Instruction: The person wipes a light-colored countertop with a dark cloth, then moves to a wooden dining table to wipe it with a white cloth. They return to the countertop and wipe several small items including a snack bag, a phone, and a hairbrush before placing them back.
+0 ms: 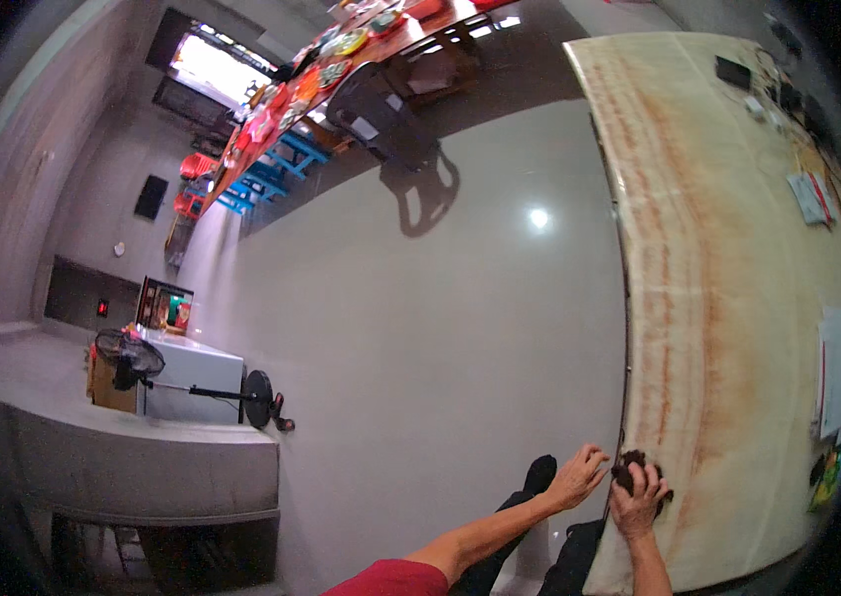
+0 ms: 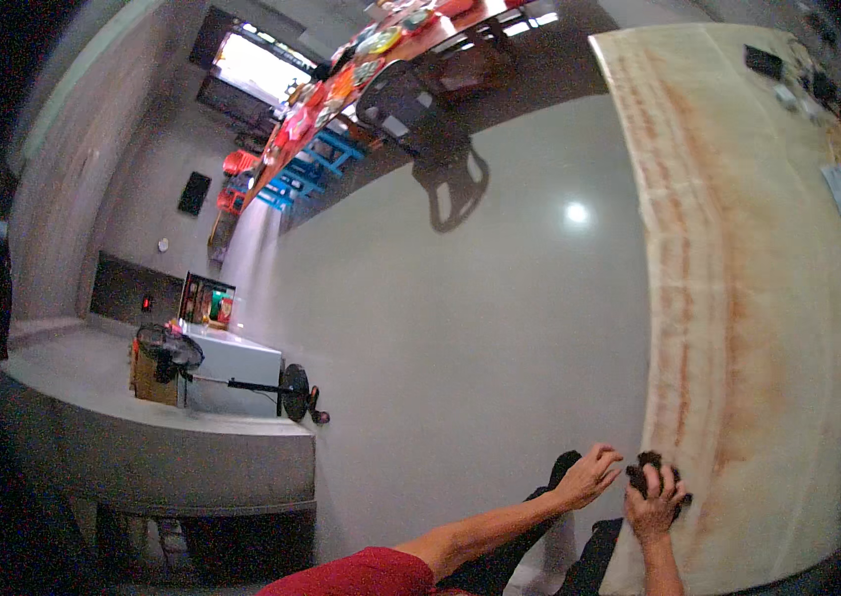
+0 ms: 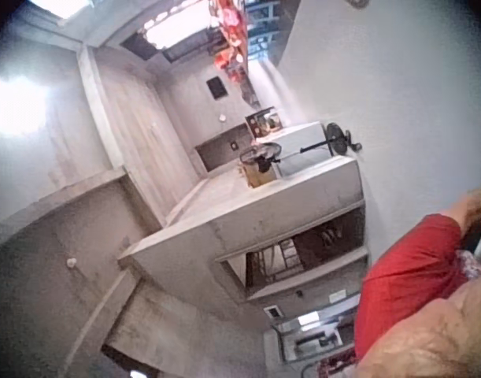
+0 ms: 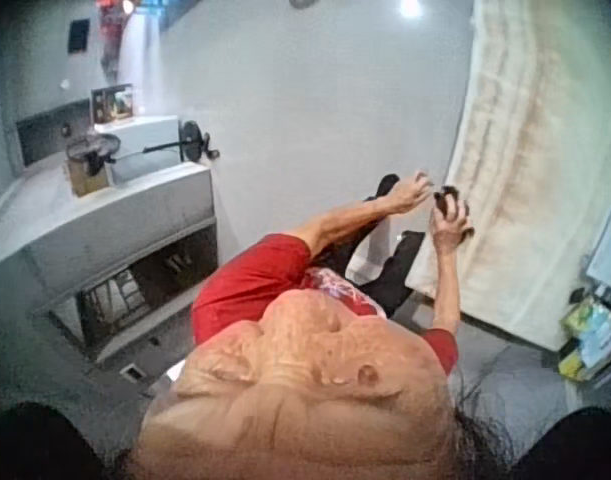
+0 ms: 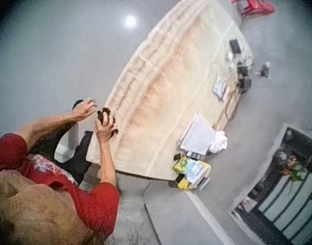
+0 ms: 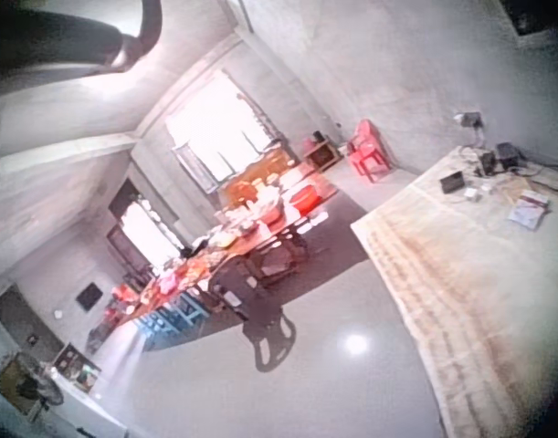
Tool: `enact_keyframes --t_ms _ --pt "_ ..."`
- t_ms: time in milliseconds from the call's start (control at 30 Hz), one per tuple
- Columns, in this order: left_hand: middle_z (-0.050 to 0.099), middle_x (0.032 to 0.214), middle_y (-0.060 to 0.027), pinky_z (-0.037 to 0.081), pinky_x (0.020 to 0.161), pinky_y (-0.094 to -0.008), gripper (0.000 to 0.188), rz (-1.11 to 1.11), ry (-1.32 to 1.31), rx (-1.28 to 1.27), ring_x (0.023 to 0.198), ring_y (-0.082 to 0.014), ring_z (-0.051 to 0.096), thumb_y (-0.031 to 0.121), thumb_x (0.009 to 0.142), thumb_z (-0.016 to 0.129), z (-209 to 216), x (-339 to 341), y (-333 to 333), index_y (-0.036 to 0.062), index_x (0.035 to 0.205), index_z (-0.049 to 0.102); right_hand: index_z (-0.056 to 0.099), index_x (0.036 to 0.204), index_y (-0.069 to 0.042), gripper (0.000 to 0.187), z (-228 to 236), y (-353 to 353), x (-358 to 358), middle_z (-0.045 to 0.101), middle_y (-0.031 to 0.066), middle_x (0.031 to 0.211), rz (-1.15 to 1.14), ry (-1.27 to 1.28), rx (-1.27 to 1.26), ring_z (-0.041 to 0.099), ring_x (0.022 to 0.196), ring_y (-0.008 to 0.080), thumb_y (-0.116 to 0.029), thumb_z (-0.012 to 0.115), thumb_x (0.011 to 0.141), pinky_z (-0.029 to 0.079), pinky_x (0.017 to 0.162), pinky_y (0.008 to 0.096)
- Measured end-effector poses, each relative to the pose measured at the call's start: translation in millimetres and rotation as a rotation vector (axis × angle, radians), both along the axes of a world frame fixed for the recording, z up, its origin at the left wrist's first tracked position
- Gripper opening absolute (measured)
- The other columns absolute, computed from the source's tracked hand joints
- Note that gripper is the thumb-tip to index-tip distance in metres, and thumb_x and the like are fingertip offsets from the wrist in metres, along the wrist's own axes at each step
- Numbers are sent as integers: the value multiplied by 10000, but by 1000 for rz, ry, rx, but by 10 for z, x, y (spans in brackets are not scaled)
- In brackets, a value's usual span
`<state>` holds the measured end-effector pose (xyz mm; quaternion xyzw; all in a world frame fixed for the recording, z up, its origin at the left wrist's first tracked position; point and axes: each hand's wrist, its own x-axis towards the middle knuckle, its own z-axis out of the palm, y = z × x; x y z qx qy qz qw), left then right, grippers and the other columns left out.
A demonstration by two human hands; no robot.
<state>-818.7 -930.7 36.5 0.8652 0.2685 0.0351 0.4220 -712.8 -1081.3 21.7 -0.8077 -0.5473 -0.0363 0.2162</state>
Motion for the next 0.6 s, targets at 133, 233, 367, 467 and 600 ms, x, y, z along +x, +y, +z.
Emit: enact_keyframes --t_ms 133,233,367,467,600 --pt "493 955 -130 455 735 -412 196 -19 113 -143 920 -328 532 142 862 546 51 -508 362 62 1030 487 631 865 -156 287 -39 827 368 314 114 1390 -53 97 -72 261 1273 361 -65 733 613 246 949 576" --pt "498 953 -128 454 733 -415 193 -58 85 -136 912 -325 533 161 867 542 1 -905 570 63 1020 478 639 863 -152 216 32 1448 634 270 92 1432 -61 -69 -115 223 1309 341 -97 722 671 251 980 550" --pt "496 951 -130 443 728 -429 181 15 124 -104 897 -319 526 183 879 524 -121 -1368 740 79 1015 464 625 964 -123 183 -341 1849 797 347 50 1382 7 -314 -371 207 1329 294 -176 622 789 223 987 518" --pt "493 953 -131 439 732 -432 166 15 162 -122 901 -325 521 186 883 515 -126 -1588 783 95 1012 465 663 908 -72 181 -494 1769 641 458 81 1251 84 -441 -371 221 1314 309 -114 666 732 226 948 524" --pt "492 954 -133 436 741 -441 169 60 79 -137 901 -333 518 207 882 511 -227 -1770 742 100 1004 462 640 958 -43 223 -668 1124 229 502 49 1185 86 -538 -350 262 1293 261 -143 644 760 220 939 546"
